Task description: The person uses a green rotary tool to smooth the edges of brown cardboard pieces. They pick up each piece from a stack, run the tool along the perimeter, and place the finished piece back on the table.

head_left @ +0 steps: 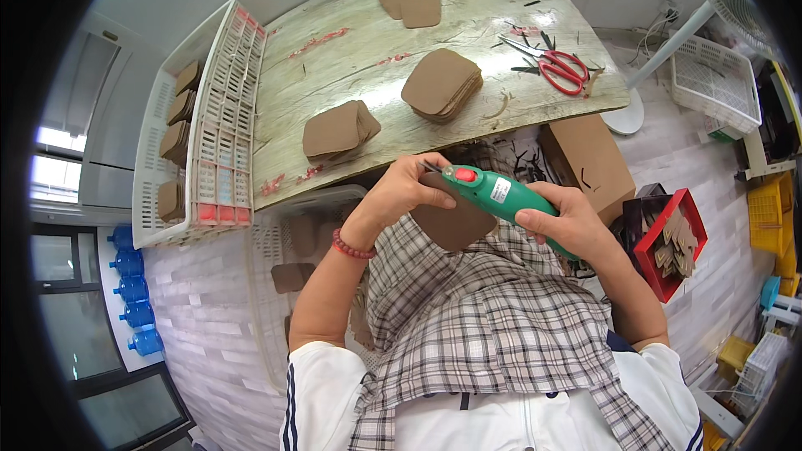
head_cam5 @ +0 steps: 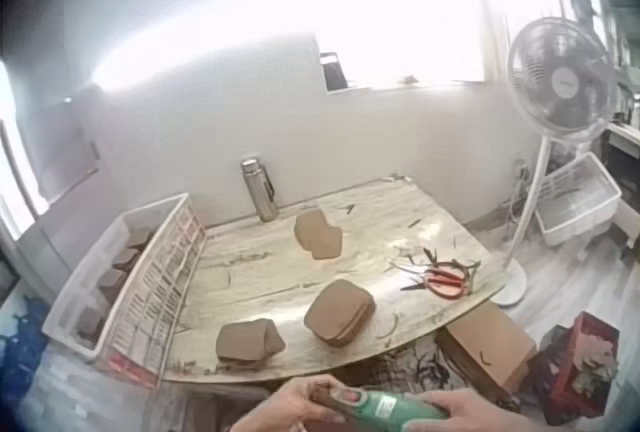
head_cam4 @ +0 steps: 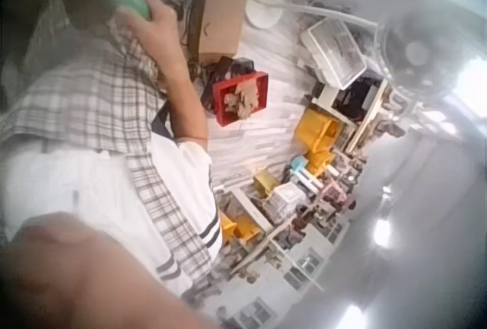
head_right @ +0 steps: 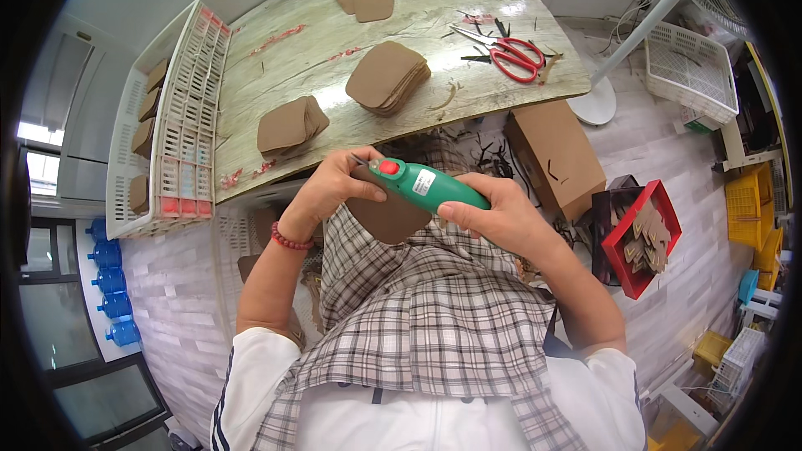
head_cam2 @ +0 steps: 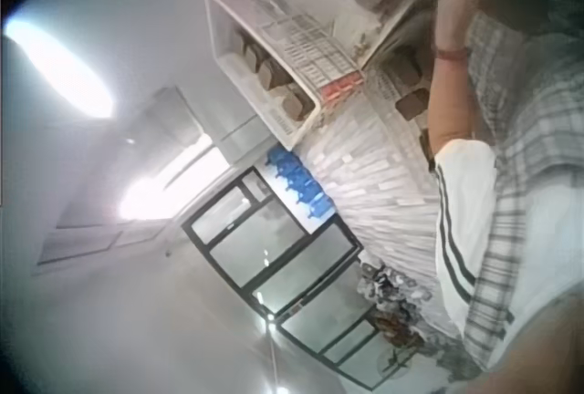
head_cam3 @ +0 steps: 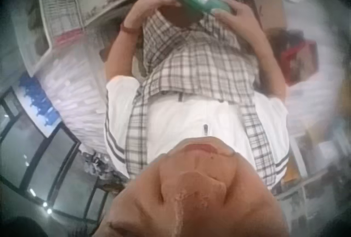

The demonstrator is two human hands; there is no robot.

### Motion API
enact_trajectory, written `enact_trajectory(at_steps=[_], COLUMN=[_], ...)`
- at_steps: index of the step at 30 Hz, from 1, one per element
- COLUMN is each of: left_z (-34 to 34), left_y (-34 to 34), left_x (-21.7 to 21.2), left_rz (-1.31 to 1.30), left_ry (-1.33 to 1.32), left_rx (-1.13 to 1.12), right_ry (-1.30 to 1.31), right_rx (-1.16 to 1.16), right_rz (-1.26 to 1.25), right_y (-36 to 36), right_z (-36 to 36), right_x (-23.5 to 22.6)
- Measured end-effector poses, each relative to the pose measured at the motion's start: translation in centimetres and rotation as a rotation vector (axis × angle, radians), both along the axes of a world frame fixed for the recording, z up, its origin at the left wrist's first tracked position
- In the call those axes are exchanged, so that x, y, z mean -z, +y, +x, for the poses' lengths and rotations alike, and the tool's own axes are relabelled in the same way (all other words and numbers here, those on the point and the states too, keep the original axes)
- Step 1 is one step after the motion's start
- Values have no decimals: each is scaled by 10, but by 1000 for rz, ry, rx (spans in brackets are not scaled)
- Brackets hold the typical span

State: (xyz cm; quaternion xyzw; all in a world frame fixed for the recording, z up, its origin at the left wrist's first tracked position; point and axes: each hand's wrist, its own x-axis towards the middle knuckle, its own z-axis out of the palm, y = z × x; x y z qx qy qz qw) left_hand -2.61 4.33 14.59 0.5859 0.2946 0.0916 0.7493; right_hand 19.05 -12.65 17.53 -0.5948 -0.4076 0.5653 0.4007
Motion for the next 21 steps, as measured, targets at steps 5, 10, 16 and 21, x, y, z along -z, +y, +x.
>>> enact_trajectory(at_steps=[5, 10, 16, 21], left_z=[-47, -127, -60, 49], left_y=[48, 148, 143, 124], left_x=[16, 63, 65, 70], left_rz=[189, 294, 1560, 1388], left_ry=[-76, -20, 664, 607], left_rx=[-406, -830, -767, -462], right_ry=[60, 59, 50, 19], right_rx=[200, 240, 307, 336], right_rz=[19, 15, 20, 59], right_y=[-6, -19, -30, -34], right_z=[1, 12, 14, 15], right_x=[16, 26, 37, 44])
